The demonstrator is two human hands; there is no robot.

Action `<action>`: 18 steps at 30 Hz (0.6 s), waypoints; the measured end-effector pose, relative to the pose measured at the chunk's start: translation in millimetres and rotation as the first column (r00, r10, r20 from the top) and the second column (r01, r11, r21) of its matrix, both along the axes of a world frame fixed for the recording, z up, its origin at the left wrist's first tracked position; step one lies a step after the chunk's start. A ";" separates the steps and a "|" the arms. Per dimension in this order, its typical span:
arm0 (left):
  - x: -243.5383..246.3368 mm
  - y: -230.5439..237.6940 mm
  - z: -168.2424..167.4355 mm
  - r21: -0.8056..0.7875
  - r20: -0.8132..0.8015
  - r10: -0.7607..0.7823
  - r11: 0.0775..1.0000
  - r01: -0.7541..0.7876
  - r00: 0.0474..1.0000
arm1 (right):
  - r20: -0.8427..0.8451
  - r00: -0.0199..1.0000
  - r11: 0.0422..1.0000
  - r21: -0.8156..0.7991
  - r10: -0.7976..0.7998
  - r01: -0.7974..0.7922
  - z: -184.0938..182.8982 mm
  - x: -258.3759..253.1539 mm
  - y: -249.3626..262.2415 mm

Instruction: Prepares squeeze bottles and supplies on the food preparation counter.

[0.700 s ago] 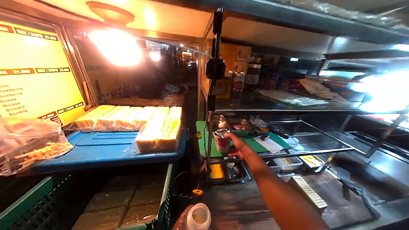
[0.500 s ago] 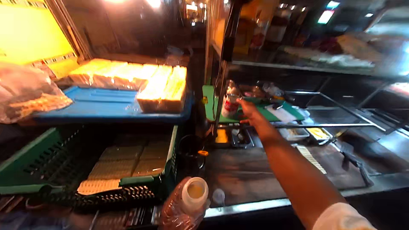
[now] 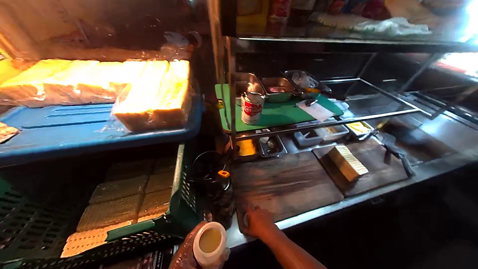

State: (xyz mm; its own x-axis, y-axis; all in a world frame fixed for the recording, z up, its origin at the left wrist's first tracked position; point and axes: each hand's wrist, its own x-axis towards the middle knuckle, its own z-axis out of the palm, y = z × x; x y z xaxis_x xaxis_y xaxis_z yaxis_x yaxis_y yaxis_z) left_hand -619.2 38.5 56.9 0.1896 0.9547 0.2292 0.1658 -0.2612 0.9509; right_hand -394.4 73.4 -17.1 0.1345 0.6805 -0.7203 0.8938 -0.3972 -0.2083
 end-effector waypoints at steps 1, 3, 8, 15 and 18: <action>3.2 1.3 -1.9 -0.006 0.007 -0.016 1.000 0.016 1.000 | -0.013 1.000 1.000 0.016 -0.010 0.010 -5.7 1.7 -0.9; 8.5 1.9 -3.5 -0.026 0.014 -0.028 0.999 0.029 1.000 | -0.106 0.989 0.991 0.083 -0.099 0.108 -7.7 21.1 -7.9; 23.6 -11.0 0.6 -0.036 0.030 -0.066 0.997 0.067 0.997 | -0.879 0.450 0.734 0.200 -0.158 0.649 36.3 104.4 -72.4; 105.8 -60.4 11.8 0.028 0.044 -0.303 0.953 0.302 0.952 | -0.351 0.750 0.596 0.799 0.561 -0.072 212.7 124.9 -128.7; 150.2 -90.5 24.6 0.004 0.087 -0.347 0.937 0.348 0.934 | -0.017 0.743 0.486 0.766 0.669 -0.421 246.6 130.1 -160.3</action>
State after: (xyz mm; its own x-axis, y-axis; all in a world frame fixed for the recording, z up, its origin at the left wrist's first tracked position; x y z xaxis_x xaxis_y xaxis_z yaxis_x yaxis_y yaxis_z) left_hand -469.0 -52.0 81.5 0.4903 0.8355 0.2483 -0.0151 -0.2767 0.9608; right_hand -264.3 -86.9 229.5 -0.5613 0.8257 0.0559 0.7228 0.5220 -0.4529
